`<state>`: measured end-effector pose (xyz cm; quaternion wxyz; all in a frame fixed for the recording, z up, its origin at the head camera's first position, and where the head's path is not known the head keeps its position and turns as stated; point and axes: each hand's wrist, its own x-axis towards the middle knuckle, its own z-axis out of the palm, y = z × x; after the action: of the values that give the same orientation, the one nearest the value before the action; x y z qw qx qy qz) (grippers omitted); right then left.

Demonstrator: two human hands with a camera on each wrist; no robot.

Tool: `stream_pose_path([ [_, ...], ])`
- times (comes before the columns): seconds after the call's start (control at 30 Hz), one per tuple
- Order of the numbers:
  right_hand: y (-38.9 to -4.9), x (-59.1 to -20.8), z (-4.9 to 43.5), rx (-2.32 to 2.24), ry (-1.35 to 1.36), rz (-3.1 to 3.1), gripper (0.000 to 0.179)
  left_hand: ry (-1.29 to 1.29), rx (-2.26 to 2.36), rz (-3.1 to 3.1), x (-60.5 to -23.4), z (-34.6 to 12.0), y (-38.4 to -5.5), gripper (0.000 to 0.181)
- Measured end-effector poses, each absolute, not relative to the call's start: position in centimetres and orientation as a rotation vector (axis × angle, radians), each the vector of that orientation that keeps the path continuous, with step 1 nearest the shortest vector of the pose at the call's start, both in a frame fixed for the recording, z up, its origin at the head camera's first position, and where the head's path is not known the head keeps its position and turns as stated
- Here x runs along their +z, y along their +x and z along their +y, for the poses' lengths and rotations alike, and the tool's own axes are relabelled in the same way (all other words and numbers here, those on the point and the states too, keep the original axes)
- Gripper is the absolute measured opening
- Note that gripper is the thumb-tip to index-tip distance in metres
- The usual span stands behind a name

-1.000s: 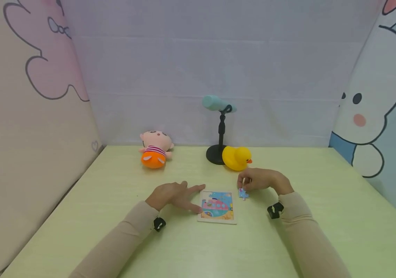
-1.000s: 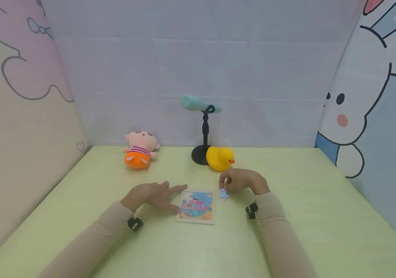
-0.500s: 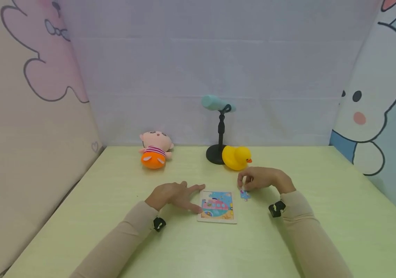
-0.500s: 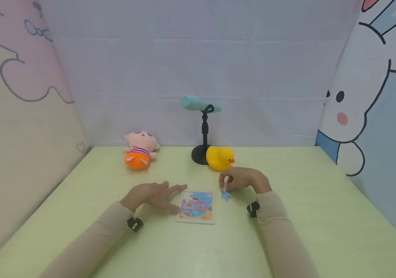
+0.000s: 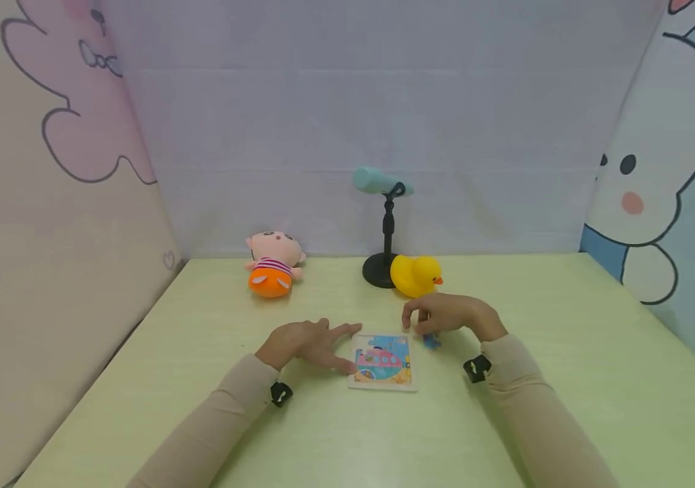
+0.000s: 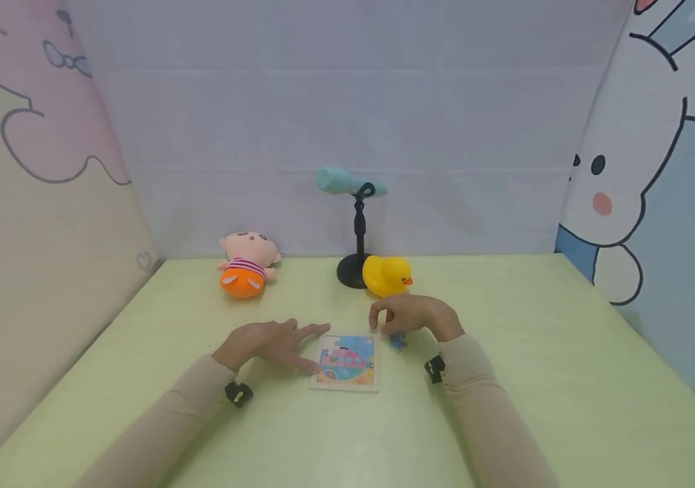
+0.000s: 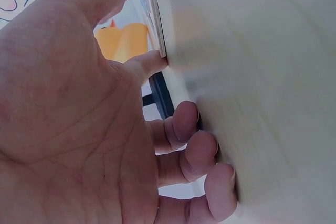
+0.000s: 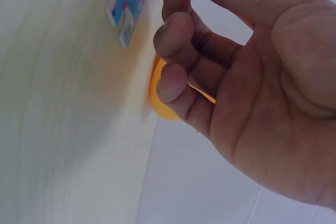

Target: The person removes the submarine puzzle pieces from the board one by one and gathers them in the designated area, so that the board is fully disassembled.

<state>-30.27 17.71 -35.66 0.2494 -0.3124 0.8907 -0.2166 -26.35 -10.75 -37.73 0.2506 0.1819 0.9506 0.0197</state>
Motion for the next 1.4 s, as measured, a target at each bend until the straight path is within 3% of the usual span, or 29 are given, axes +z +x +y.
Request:
stream_pose_path([
  [1.4,-27.9,-36.3,11.9,-0.454,-0.909,2.451,0.025,0.476,0.042,2.591,-37.4,-10.7,-26.4,0.085],
])
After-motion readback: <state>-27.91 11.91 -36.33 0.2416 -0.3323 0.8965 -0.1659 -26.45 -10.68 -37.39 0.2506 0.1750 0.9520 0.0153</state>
